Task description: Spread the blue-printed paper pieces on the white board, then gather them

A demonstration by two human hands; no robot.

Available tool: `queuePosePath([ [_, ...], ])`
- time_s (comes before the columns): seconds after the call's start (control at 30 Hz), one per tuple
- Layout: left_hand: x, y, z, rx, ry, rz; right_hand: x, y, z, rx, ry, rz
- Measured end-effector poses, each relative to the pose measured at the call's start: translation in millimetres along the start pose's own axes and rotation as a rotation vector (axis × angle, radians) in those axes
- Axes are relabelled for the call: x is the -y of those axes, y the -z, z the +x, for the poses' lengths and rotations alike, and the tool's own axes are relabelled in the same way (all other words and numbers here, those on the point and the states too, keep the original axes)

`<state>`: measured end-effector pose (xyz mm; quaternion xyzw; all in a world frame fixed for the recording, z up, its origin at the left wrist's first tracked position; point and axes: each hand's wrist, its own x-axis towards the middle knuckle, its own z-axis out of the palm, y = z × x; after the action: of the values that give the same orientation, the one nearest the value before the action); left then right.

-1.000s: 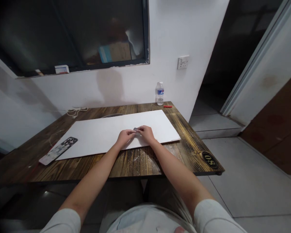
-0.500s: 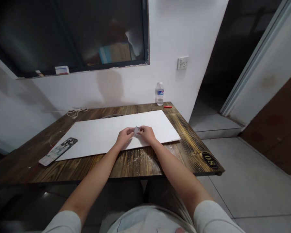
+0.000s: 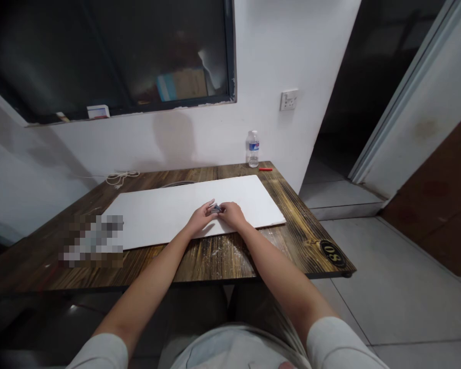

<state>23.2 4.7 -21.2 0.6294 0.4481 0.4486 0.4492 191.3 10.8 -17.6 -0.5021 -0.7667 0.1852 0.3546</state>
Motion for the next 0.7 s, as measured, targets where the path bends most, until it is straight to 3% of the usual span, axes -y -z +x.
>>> queuePosePath([
  [0.2, 7, 0, 1, 0.044, -0.09, 0.018, -1, -2, 0, -0.014, 0.002, -0.043],
  [0.37, 6, 2, 2, -0.054, -0.038, 0.035, -2, -2, 0, -0.069, -0.019, -0.01],
  [0.7, -4, 3, -2, 0.003, -0.056, 0.118, -1, -3, 0, -0.04, -0.028, 0.192],
])
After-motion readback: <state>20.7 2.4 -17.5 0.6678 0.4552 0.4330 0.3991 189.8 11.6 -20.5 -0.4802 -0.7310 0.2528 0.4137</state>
